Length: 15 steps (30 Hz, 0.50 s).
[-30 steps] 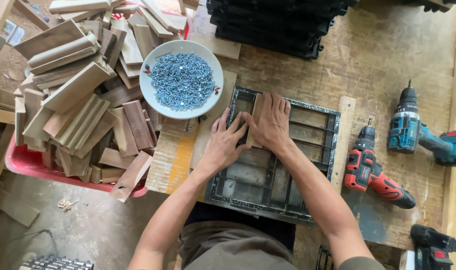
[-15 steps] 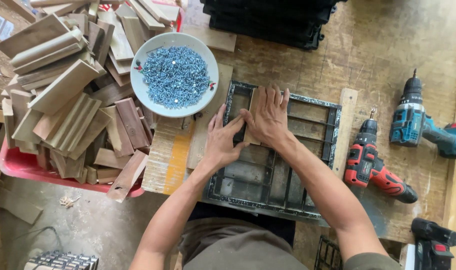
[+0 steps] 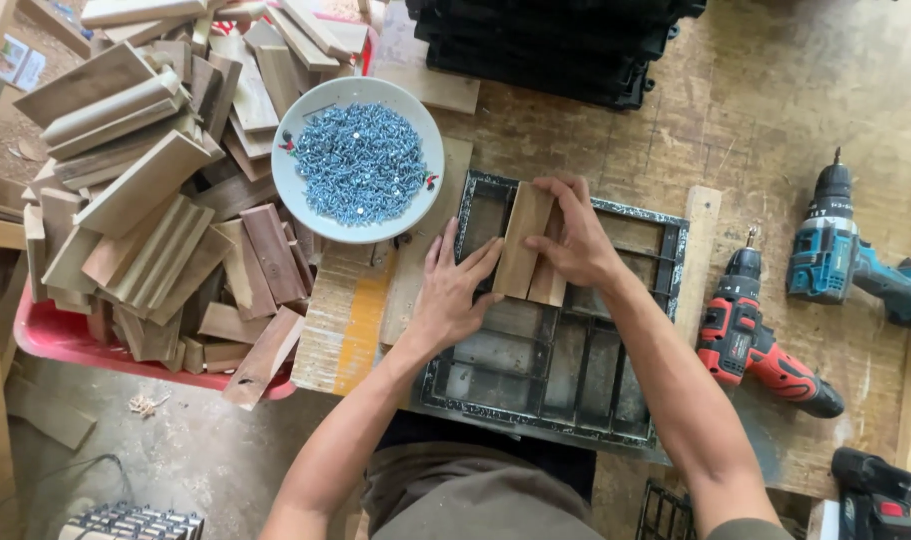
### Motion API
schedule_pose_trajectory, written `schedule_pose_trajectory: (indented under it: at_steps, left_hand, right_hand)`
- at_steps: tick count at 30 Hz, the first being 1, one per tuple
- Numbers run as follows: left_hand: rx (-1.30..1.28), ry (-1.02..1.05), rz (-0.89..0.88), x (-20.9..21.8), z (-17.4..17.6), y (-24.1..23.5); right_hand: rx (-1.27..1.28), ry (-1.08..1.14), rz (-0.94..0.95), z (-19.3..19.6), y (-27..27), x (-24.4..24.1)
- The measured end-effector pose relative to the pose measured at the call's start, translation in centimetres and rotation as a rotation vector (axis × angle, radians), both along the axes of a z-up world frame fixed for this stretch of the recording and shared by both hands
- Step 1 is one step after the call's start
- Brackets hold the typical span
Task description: Assembling modular wooden tiles by first screwing a plastic grid onto a wooden base and then inserting wooden slats into the grid.
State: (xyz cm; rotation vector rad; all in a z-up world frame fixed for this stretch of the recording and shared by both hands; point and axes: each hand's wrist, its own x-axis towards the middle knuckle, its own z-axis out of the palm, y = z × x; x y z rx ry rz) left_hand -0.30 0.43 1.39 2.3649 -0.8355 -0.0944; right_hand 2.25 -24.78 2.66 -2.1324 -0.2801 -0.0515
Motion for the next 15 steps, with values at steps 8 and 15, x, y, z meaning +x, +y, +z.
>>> schedule_pose_trajectory:
  at_steps: [8, 15]
  left_hand:
    - [-0.554, -0.014, 0.148, -0.1, -0.6, 0.7]
    - [-0.498, 0.138, 0.173, -0.7, -1.0, 1.3]
  right_hand:
    - [0.568, -0.157, -0.150, 0.4, 2.1, 3.1]
    - [0.452, -0.144, -0.172, -1.3, 5.7, 2.7]
